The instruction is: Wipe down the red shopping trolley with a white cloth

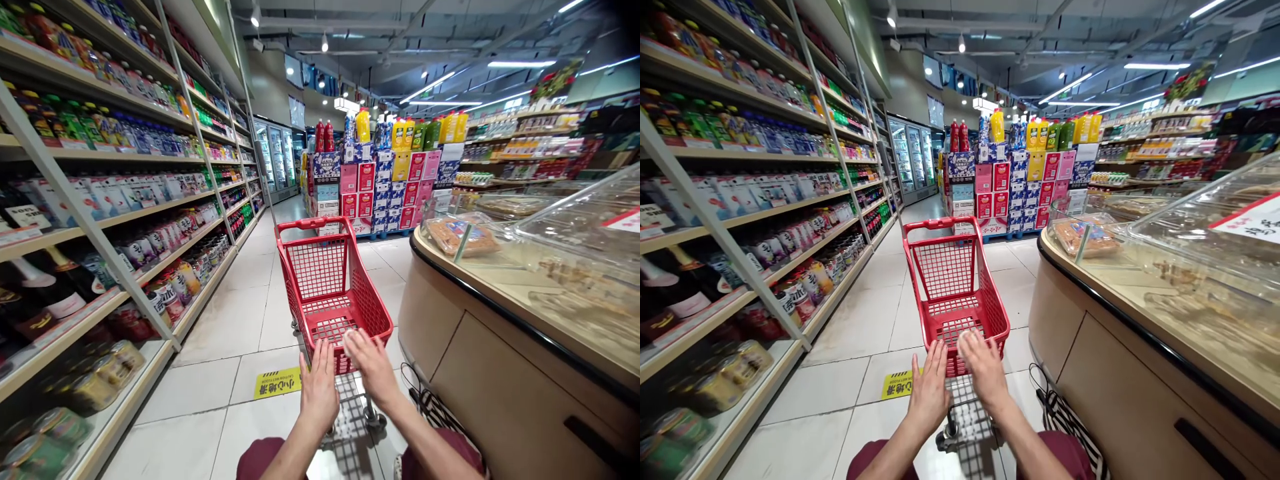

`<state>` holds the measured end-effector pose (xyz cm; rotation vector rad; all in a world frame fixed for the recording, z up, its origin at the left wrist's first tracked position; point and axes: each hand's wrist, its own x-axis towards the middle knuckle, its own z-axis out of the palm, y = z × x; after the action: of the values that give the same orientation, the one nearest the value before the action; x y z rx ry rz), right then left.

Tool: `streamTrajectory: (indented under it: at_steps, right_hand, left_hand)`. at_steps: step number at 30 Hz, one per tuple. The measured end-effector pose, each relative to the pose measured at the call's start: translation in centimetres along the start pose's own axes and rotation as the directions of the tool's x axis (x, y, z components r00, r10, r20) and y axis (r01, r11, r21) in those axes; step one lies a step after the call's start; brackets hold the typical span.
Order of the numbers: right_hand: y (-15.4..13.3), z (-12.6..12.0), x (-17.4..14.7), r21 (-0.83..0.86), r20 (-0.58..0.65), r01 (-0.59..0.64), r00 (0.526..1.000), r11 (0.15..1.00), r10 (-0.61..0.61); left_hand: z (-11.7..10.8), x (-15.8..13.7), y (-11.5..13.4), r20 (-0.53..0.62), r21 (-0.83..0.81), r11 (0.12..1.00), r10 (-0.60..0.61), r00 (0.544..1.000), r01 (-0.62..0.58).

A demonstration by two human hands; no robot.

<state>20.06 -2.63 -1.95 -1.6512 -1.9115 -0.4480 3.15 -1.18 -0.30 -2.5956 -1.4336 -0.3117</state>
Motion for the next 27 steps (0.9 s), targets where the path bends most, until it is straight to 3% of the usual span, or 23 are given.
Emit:
streamTrajectory:
  at_steps: [3, 5, 7, 10, 12, 14, 16, 21, 23, 25, 27]
  right_hand:
    - [1.9, -0.7, 0.5, -0.065, -0.035, -0.31, 0.951, 0.949, 0.308]
    - [2.2, -0.7, 0.5, -0.086, -0.07, -0.431, 0.902, 0.898, 0.426]
    - [1.3, -0.3, 0.2, -0.076, -0.058, -0.358, 0.933, 0.931, 0.355]
    - [0.3, -0.1, -0.2, -0.03, -0.001, -0.117, 0.993, 0.993, 0.117]
    - [0.8, -0.5, -0.4, -0.051, 0.01, -0.15, 0.988, 0.987, 0.151]
    - [1.6, -0.9, -0.3, -0.106, -0.015, -0.313, 0.95, 0.944, 0.313]
    - [1.5, -1.0, -0.1, -0.122, -0.044, -0.393, 0.92, 0.912, 0.39]
    - [-0.4, -0.1, -0.2, -0.016, 0.001, -0.092, 0.996, 0.996, 0.092]
    - [0.5, -0.3, -0.4, -0.042, -0.005, -0.18, 0.984, 0.983, 0.18]
    - [1.6, -0.5, -0.4, -0.089, -0.036, -0.357, 0.934, 0.93, 0.355]
    - [1.6, -0.5, -0.4, -0.093, -0.05, -0.405, 0.914, 0.91, 0.402]
  left_hand:
    - [-0.1, 0.0, -0.1, -0.002, 0.008, 1.0, 0.017, 1.0, -0.017]
    - [-0.1, 0.0, -0.1, 0.004, 0.011, 1.0, 0.013, 1.0, -0.013]
    - [-0.1, 0.0, 0.0, 0.01, 0.016, 1.0, 0.005, 1.0, -0.005]
    - [-0.2, 0.0, -0.1, 0.002, 0.017, 1.0, 0.011, 1.0, -0.011]
    - [-0.3, 0.0, -0.3, -0.007, 0.004, 1.0, 0.027, 1.0, -0.027]
    - [-0.4, -0.1, -0.3, -0.011, -0.019, 0.999, 0.034, 0.999, -0.034]
    - [-0.4, -0.1, -0.1, -0.013, -0.042, 0.999, 0.025, 1.0, -0.025]
    - [-0.2, -0.1, 0.0, -0.015, -0.045, 0.999, 0.027, 1.0, -0.028]
    - [0.0, -0.2, -0.1, -0.026, -0.027, 0.999, 0.032, 0.999, -0.033]
    - [0.2, -0.2, -0.2, -0.031, -0.02, 0.999, 0.028, 0.999, -0.028]
    - [0.3, -0.2, -0.1, -0.022, -0.03, 0.999, 0.019, 1.0, -0.02]
